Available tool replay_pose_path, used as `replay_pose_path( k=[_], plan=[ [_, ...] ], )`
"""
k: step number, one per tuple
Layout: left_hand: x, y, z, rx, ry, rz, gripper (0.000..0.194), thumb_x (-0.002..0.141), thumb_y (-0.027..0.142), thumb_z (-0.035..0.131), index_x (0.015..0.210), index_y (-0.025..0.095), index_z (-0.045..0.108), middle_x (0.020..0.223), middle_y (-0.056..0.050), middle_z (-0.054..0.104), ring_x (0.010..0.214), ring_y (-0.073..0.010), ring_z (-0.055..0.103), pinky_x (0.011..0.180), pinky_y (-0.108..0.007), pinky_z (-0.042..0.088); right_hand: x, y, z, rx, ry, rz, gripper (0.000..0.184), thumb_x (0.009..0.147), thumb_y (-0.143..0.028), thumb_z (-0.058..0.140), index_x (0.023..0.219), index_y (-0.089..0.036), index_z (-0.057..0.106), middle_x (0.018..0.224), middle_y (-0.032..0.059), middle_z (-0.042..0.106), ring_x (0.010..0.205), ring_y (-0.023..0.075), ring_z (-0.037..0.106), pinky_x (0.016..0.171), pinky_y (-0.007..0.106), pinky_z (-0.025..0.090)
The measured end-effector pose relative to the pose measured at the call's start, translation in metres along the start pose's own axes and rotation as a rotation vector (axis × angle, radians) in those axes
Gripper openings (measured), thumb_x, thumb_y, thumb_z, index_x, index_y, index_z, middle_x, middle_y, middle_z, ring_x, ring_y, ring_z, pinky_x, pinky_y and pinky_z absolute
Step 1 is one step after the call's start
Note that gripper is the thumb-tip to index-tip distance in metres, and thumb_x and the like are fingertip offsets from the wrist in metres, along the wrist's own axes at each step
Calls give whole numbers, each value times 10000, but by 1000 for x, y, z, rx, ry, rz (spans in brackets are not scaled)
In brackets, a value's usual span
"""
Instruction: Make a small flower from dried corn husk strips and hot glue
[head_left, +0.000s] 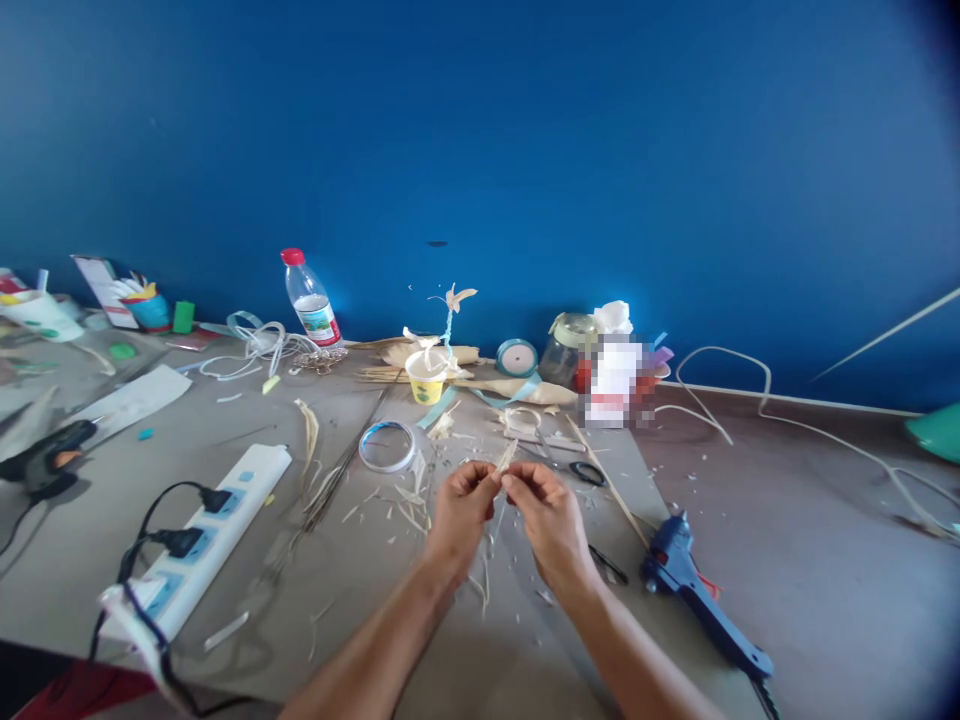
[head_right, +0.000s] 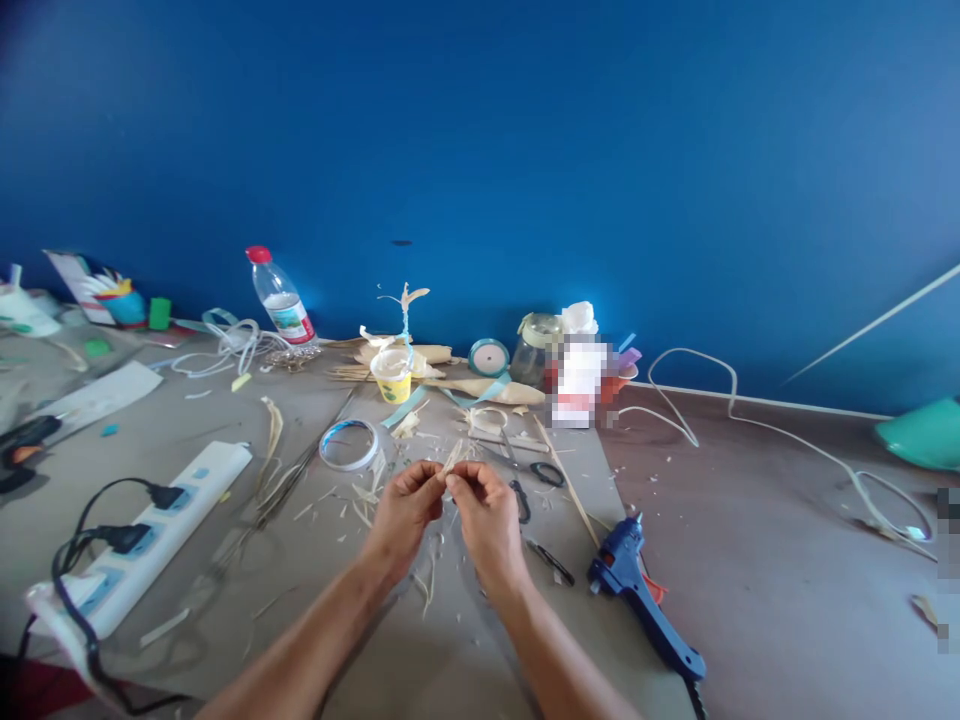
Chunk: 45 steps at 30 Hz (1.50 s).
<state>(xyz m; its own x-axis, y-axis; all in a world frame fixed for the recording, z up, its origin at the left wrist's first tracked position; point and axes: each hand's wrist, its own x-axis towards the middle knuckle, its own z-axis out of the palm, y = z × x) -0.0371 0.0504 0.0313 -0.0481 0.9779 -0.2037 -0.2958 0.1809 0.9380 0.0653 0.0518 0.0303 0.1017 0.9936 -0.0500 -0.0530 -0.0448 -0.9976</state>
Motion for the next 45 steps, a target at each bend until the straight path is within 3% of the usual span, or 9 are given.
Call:
replay_pose_path(
  k=[8,14,20,25,31,40,45],
  plan=[
    [1,-1,-1,214,18,102,205,712,338,592,632,150,573,504,51,417,477,-75,353,473,-203,276,2,4,-3,14,13,2,210,696,-347,641,762,-149,614,641,-6,580,595,122,478,570,237,384],
    [0,0,-1,221,-6,84,182,715,323,573,702,147,617,511,47,442,464,-77,364,458,-201,285,4,0,-3,55,6,-13,197,708,-356,617,710,-165,569,596,-34,515,571,108,438,565,228,366],
    [-2,0,-1,206,44,102,184,730,297,568,811,153,647,572,28,483,490,-81,387,485,-206,322,5,-4,-3,49,0,-16,212,724,-368,591,670,-172,530,566,-52,429,538,94,357,527,219,320],
    [-3,-2,-1,219,39,220,173,729,295,598,831,177,673,718,-16,554,549,-97,444,523,-221,357,6,-3,-4,45,-5,-27,242,728,-399,588,650,-178,526,562,-46,437,541,100,366,526,222,322],
    [-2,-4,-2,264,22,267,171,758,283,584,853,196,697,790,-35,567,599,-112,477,570,-237,380,7,-2,-4,76,1,-12,227,711,-395,601,680,-177,549,576,-35,471,548,105,387,534,223,338],
    [-10,1,-5,237,-66,253,307,811,312,524,1060,196,662,683,11,464,589,-91,433,590,-229,374,9,-3,-11,112,41,6,189,734,-344,613,697,-173,544,601,-47,453,557,94,373,550,216,326],
    [-8,1,0,42,-191,103,663,738,283,628,1345,233,365,674,45,488,493,-67,421,486,-212,342,12,2,-14,176,43,-3,188,729,-325,632,681,-170,538,598,-49,451,561,88,384,550,211,326]
  ],
)
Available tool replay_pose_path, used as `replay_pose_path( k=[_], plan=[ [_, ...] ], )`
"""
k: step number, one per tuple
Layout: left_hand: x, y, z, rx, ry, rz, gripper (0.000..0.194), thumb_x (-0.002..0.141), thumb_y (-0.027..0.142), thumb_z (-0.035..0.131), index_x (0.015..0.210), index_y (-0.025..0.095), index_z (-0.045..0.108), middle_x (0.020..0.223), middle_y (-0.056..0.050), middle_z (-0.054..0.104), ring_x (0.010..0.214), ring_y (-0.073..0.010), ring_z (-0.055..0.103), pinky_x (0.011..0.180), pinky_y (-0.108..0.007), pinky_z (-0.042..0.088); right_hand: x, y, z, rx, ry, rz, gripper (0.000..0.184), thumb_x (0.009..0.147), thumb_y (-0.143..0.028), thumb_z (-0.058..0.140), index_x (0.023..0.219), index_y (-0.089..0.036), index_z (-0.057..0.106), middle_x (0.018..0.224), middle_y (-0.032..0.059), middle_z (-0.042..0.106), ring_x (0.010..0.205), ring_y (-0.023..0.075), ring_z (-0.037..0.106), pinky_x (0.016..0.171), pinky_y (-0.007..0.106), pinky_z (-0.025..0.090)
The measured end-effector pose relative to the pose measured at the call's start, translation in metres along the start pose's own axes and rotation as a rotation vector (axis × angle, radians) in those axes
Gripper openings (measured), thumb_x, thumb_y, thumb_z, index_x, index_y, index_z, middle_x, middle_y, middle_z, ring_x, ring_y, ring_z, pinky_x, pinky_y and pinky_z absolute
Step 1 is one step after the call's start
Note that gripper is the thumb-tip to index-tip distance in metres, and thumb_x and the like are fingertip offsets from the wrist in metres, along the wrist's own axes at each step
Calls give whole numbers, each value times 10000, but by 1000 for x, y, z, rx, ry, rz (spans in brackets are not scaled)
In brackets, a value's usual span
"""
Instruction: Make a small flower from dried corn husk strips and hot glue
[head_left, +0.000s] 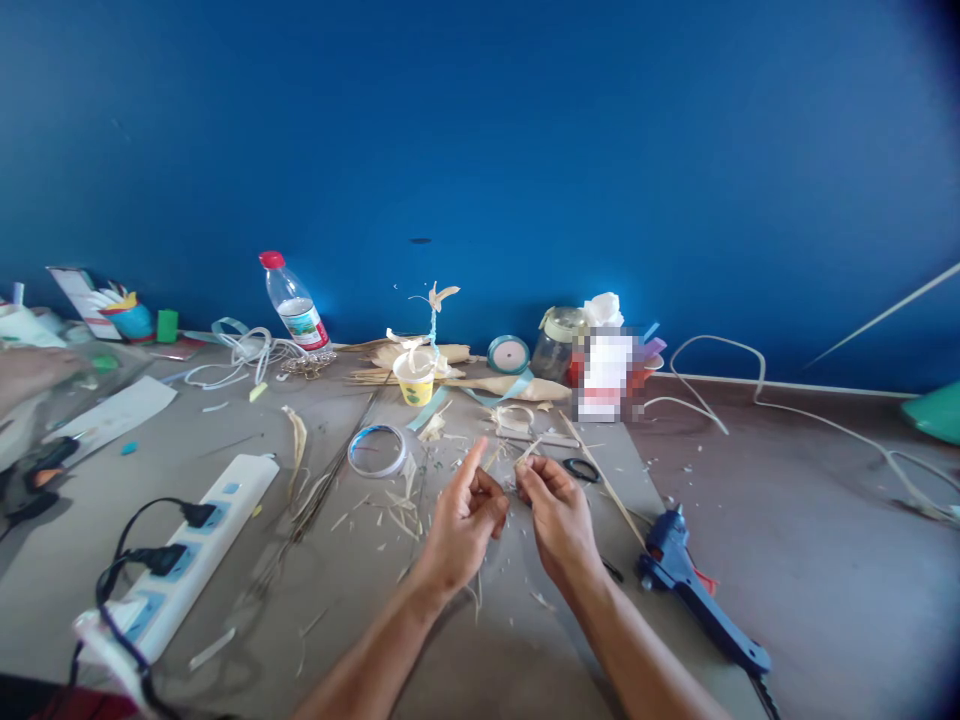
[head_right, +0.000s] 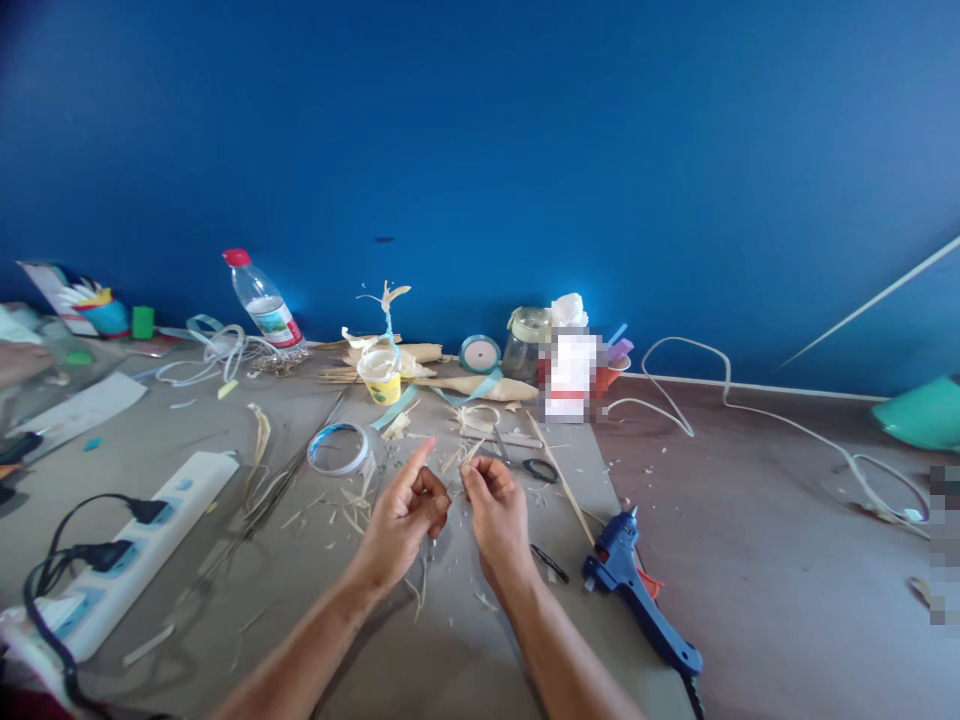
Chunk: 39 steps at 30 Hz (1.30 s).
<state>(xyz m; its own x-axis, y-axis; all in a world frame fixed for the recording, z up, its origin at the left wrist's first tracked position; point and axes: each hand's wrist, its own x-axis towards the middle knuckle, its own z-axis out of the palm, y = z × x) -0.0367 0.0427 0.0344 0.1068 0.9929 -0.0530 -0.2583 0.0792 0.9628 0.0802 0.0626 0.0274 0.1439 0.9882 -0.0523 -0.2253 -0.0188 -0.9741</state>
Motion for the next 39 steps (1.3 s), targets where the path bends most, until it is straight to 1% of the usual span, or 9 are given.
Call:
replay_pose_path(
  k=[2,4,7,17,21,27,31,35,39],
  plan=[
    [2,-2,2,-78,-2,-37,612,709,277,660,1274,203,435,658,46,494,480,-61,422,472,-207,328,-1,2,0,29,-10,11,182,719,-322,647,698,-166,558,619,-42,482,581,90,412,570,212,344],
    [4,-5,3,-135,-3,-58,456,692,271,678,1116,167,547,624,49,482,470,-54,410,464,-202,309,-2,4,1,58,-19,32,188,704,-329,663,710,-165,572,639,-33,513,590,93,434,577,214,358],
    [6,-10,3,-197,-6,-61,323,692,253,677,989,153,595,595,54,464,464,-46,392,469,-200,290,-4,4,3,92,-35,56,205,682,-345,681,700,-165,583,635,-29,533,579,94,443,569,216,368],
    [7,-12,2,-206,48,-62,268,705,273,667,935,164,581,620,53,485,462,-40,389,472,-193,277,-4,6,6,171,-47,120,219,633,-346,723,658,-167,598,565,-38,521,515,86,413,504,221,328],
    [7,-15,1,-92,105,-25,224,724,267,639,918,164,594,619,54,470,478,-49,414,478,-193,310,-5,3,8,172,-25,125,242,600,-352,745,617,-159,600,543,-40,502,510,78,396,497,213,314],
    [6,-20,2,151,171,144,162,771,255,576,898,161,611,606,40,491,487,-68,437,490,-203,362,-5,5,8,164,-13,104,236,612,-345,740,595,-160,595,523,-44,472,506,72,362,505,212,297],
    [5,-20,0,369,208,305,138,811,203,526,899,182,630,693,8,536,585,-93,501,559,-218,414,-5,9,9,187,-21,119,197,622,-312,736,625,-164,607,557,-39,485,526,80,373,522,219,308],
    [3,-19,-2,548,244,506,182,843,160,485,929,198,641,764,-20,561,702,-120,546,645,-246,450,-8,8,11,204,-39,129,181,638,-296,730,630,-165,606,569,-39,488,544,85,385,544,220,318],
    [3,-19,-1,662,244,609,226,862,132,450,970,208,633,763,-24,575,708,-121,548,648,-249,462,-9,9,11,212,-33,137,172,645,-283,719,621,-167,595,562,-47,483,548,85,392,554,217,324]
  ],
)
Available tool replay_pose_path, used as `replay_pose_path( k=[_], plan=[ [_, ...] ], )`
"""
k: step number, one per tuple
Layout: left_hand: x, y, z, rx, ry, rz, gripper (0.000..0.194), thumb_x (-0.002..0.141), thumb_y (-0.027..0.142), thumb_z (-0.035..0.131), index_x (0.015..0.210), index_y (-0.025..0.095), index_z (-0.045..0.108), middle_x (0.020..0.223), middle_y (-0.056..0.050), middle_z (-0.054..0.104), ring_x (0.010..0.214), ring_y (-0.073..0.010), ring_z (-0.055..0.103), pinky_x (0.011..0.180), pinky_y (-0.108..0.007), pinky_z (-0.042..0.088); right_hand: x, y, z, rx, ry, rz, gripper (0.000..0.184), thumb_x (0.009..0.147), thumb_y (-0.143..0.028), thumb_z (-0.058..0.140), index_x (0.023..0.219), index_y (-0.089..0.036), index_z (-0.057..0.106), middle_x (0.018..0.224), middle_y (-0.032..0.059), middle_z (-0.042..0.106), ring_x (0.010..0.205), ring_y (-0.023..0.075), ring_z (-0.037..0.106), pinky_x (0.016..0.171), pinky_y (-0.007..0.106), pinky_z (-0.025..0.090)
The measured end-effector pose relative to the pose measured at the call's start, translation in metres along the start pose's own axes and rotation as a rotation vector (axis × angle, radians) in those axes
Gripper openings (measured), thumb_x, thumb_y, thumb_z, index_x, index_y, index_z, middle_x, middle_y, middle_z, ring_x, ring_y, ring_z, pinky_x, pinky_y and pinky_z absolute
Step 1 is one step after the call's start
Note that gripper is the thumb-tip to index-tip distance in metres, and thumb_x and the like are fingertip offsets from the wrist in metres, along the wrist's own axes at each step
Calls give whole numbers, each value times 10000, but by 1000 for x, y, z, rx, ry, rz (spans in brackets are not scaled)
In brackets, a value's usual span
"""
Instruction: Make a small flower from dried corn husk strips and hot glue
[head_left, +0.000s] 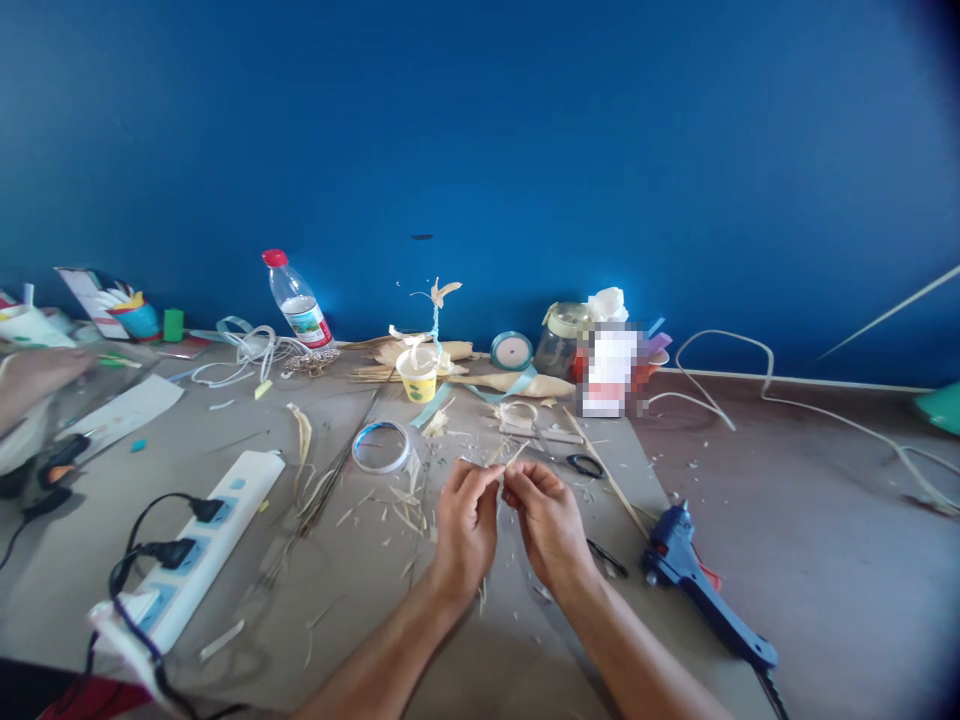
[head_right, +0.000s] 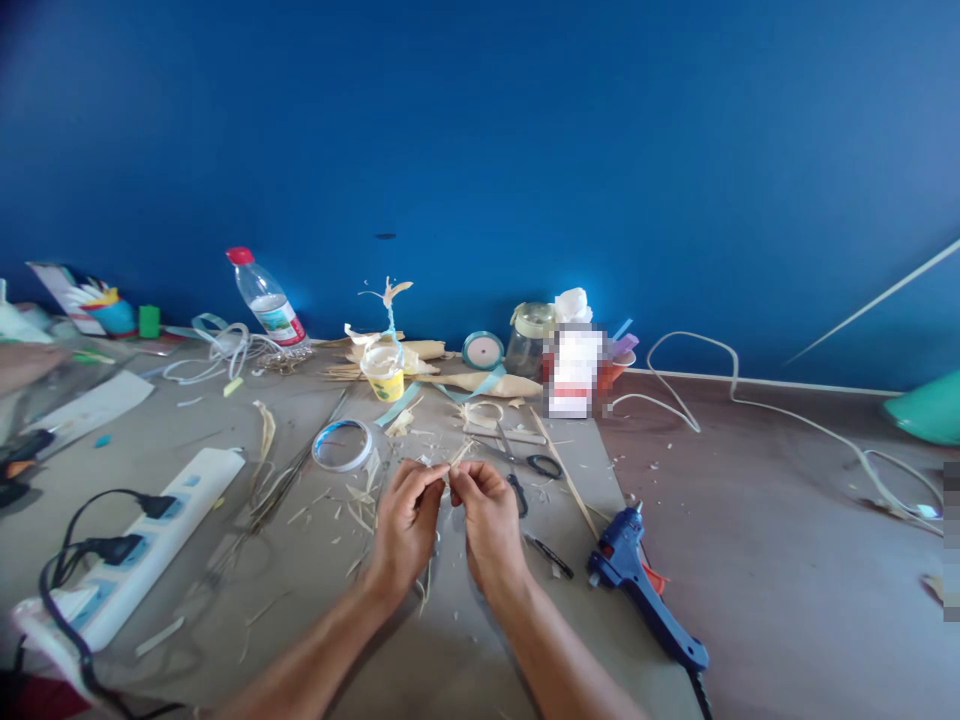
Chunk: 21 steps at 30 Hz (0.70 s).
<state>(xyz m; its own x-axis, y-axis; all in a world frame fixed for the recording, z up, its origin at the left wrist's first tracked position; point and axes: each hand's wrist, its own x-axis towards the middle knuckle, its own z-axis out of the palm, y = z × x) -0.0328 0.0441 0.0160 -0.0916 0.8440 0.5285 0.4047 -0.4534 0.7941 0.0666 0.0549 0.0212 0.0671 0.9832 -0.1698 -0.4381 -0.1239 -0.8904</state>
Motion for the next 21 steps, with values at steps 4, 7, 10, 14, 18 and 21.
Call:
replay_pose_path(
  k=[4,7,10,14,18,21],
  plan=[
    [-1,0,0,56,-11,47,248,866,110,427,985,205,623,774,-31,585,708,-120,550,651,-252,472,1,1,0,-15,38,17,186,627,-297,721,609,-169,587,546,-52,479,529,86,390,542,223,324],
    [-2,-1,0,74,-27,63,255,866,107,422,1004,203,614,804,-42,591,730,-126,554,662,-260,478,0,0,3,-23,79,35,195,611,-299,722,592,-168,578,530,-54,476,516,85,385,528,224,317],
    [-3,-3,1,75,-34,66,264,869,107,415,1019,205,609,861,-54,592,781,-132,563,697,-273,487,-1,-3,6,-5,72,35,197,606,-297,720,578,-164,577,519,-53,474,511,84,387,520,225,316],
    [-3,-3,1,67,-30,76,287,874,110,400,1044,212,607,949,-71,583,874,-144,571,759,-295,495,-3,-6,8,48,70,23,200,598,-294,729,569,-166,579,514,-53,479,505,83,392,518,226,320],
    [-3,-1,2,35,-36,81,292,871,108,409,1038,224,618,956,-66,584,891,-145,571,757,-290,497,-5,-6,8,115,53,34,175,614,-273,726,587,-167,589,533,-45,494,515,86,407,533,229,337],
    [-2,0,2,4,-10,53,274,865,110,425,991,231,636,936,-56,589,863,-139,579,725,-277,501,-7,-5,9,151,52,32,152,619,-263,726,623,-172,605,578,-32,529,543,95,436,559,237,363]
  ],
)
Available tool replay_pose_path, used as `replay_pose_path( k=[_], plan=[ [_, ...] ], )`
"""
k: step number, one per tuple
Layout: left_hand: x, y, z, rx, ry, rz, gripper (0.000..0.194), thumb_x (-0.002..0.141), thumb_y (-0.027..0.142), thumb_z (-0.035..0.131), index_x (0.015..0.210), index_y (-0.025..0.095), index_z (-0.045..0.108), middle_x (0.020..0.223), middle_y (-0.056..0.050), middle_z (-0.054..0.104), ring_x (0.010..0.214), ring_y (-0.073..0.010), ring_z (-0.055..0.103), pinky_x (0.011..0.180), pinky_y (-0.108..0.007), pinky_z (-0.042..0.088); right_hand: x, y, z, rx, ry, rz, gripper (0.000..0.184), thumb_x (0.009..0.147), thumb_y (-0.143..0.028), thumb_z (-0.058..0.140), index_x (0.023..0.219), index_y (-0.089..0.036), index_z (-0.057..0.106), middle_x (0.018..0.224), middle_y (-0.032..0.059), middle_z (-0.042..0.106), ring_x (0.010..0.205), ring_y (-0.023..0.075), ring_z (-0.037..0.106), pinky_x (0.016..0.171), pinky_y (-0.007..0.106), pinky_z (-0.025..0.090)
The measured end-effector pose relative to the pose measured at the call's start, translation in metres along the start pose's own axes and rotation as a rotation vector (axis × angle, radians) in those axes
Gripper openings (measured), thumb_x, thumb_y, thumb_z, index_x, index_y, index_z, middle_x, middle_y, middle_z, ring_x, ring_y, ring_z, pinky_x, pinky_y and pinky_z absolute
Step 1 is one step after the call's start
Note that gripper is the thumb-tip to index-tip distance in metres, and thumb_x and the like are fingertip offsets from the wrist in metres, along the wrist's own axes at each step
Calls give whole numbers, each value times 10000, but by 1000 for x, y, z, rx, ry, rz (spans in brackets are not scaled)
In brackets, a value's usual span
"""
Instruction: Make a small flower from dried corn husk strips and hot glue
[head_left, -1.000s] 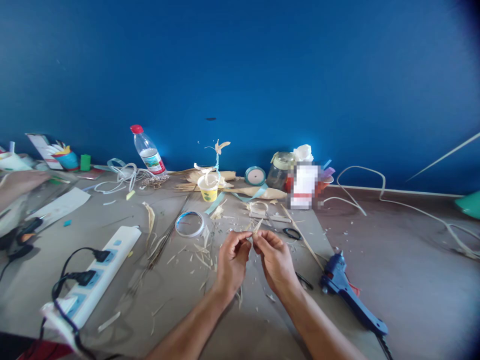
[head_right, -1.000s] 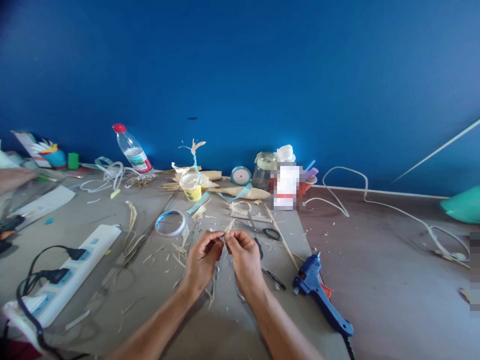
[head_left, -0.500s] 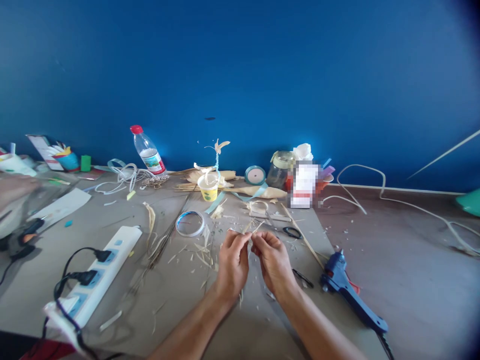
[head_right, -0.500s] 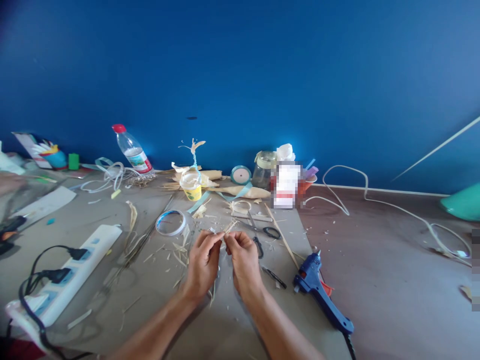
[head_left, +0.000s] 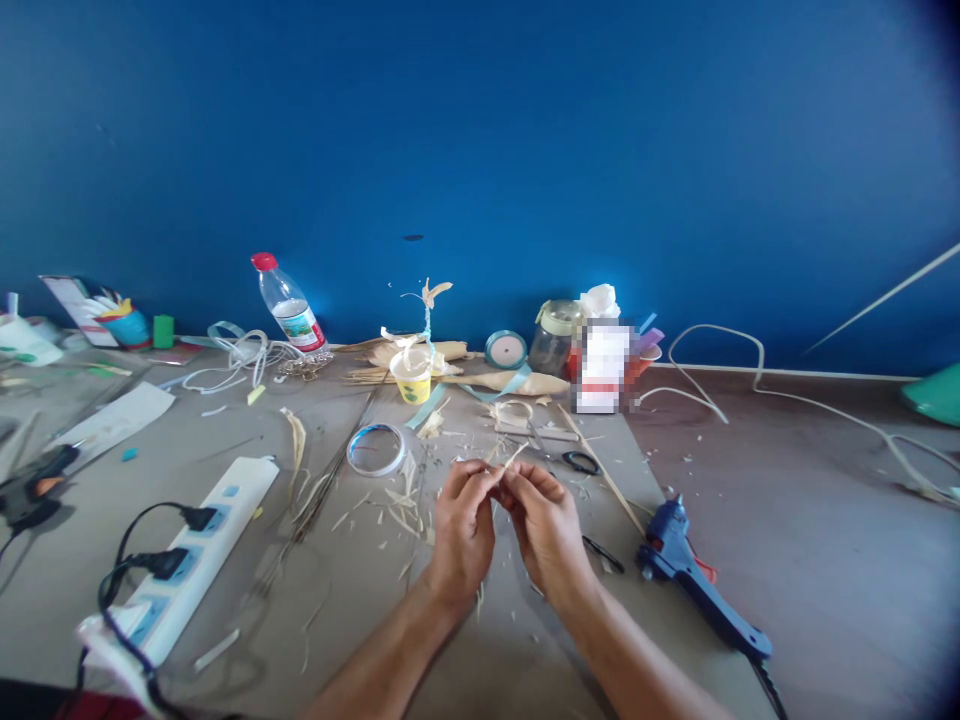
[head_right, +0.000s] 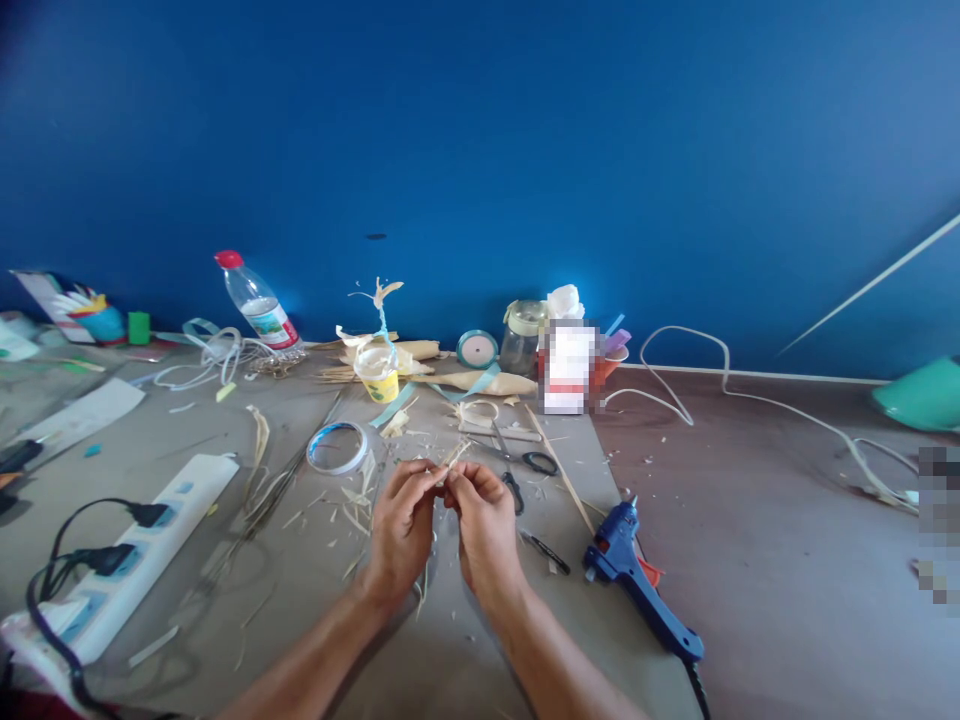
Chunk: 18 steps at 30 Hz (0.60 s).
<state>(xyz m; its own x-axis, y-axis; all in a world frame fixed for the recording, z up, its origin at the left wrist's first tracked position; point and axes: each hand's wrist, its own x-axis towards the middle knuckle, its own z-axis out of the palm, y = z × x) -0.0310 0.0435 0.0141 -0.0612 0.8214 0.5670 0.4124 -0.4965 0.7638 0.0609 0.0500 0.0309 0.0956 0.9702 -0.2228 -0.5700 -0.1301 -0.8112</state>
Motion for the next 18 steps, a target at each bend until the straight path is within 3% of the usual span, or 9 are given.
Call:
replay_pose_path(
  k=[9,18],
  plan=[
    [3,-5,-1,-31,74,-44,241,846,97,455,934,216,646,911,-45,603,852,-136,587,726,-265,494,-5,-1,2,-45,-12,7,161,631,-282,723,740,-174,675,666,-5,611,613,110,506,650,257,418],
    [1,-2,0,-106,13,-75,205,852,138,467,925,203,647,903,-60,621,835,-148,583,708,-280,487,3,3,-3,-73,-55,-39,175,663,-305,707,671,-180,585,614,-31,532,581,102,460,591,234,382]
  ],
)
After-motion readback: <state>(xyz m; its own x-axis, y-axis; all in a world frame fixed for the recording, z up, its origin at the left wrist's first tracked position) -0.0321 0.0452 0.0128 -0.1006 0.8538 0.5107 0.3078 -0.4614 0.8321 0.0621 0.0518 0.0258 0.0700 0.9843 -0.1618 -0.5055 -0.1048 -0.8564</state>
